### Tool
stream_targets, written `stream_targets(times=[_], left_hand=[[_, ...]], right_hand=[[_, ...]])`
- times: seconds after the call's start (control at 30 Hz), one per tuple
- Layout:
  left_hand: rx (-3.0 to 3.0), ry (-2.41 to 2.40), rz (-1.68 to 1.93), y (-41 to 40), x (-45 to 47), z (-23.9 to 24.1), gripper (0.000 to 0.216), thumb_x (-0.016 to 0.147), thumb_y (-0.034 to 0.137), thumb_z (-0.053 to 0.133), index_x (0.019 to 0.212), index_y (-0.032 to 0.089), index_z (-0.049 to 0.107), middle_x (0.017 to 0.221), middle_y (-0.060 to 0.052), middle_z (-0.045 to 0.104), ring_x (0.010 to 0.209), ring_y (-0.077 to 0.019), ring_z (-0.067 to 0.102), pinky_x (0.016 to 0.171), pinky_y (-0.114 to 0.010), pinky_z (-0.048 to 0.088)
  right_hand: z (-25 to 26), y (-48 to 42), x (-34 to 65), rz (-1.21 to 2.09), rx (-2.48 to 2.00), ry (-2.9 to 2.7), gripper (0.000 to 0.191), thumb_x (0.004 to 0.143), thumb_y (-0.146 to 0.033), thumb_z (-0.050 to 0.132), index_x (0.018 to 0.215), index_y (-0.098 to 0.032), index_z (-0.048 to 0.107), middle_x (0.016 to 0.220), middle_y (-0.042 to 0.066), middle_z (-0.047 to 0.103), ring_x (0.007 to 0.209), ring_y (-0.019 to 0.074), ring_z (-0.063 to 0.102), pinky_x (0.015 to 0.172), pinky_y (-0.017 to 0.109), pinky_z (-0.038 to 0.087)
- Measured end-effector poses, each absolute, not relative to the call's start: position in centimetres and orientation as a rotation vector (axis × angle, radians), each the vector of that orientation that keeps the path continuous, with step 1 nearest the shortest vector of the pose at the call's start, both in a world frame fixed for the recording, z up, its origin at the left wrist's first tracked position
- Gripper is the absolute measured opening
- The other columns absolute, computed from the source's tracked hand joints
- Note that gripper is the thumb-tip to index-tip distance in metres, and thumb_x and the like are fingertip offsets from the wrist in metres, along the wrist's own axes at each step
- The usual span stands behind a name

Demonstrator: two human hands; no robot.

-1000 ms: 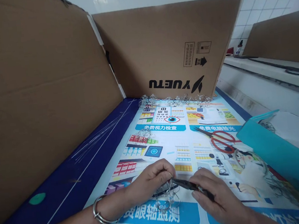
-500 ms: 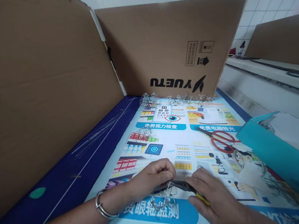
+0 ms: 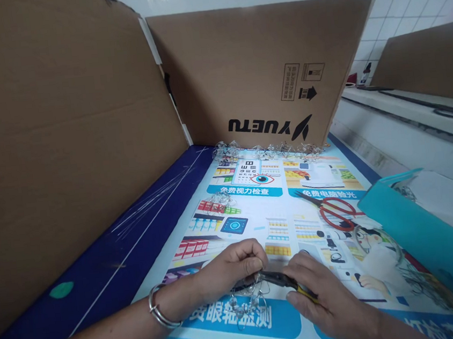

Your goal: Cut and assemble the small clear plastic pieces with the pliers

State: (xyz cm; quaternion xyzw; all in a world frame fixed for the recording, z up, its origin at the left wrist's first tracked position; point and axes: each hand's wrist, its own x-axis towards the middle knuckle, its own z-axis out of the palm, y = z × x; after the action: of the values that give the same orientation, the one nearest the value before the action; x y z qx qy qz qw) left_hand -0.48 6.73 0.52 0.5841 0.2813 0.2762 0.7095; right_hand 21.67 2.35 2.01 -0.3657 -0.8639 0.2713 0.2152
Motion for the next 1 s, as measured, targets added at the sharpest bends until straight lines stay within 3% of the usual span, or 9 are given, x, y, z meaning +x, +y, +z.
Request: stream_targets(times=[0.13,0.3,0.53,1.0], left_hand=[[1.29,0.621,0.615,6.7,-0.5,0.6,0.026,0.081,0.039,0.053,0.078,0.013,0.05,0.061,0.004,0.041,0.051,-0.0069,0.034,0.047,-0.018,0.024],[1.275,0.637,0.622,6.5,-0.5,0.5,0.029,0.078,0.042,0.056,0.077,0.013,0.051,0.063,0.003,0.042,0.053,-0.0071,0.036,0.048,-0.018,0.026],[1.263,0.637,0.614,6.3,-0.5,-0.3,0.031,0.076,0.044,0.057,0.078,0.014,0.051,0.057,0.005,0.041,0.05,-0.0076,0.035,0.047,-0.019,0.024],[1.316,0.643,0.614,6.4,-0.6,-0.2,0.028,0.078,0.041,0.056,0.077,0.013,0.051,0.056,0.005,0.038,0.047,-0.0063,0.028,0.046,-0.019,0.021]], right_hand=[[2.5,2.2,21.5,0.74,-1.026,-2.434,0.025,0.086,-0.029,0.045,0.109,-0.02,0.047,0.097,0.006,0.049,0.089,0.0178,0.044,0.078,0.032,0.04],[2.1,1.8,21.0,0.498,-1.103,-2.549,0.021,0.083,-0.028,0.046,0.101,-0.018,0.048,0.093,0.008,0.05,0.084,0.0204,0.043,0.073,0.035,0.039],[1.4,1.3,20.6,0.33,-1.17,-2.603,0.028,0.083,-0.026,0.046,0.11,-0.018,0.043,0.094,0.008,0.05,0.086,0.022,0.042,0.078,0.039,0.037],[1.0,1.3,20.8,0.324,-1.19,-2.625,0.028,0.086,-0.027,0.041,0.113,-0.018,0.042,0.094,0.008,0.052,0.085,0.0211,0.044,0.077,0.037,0.038]])
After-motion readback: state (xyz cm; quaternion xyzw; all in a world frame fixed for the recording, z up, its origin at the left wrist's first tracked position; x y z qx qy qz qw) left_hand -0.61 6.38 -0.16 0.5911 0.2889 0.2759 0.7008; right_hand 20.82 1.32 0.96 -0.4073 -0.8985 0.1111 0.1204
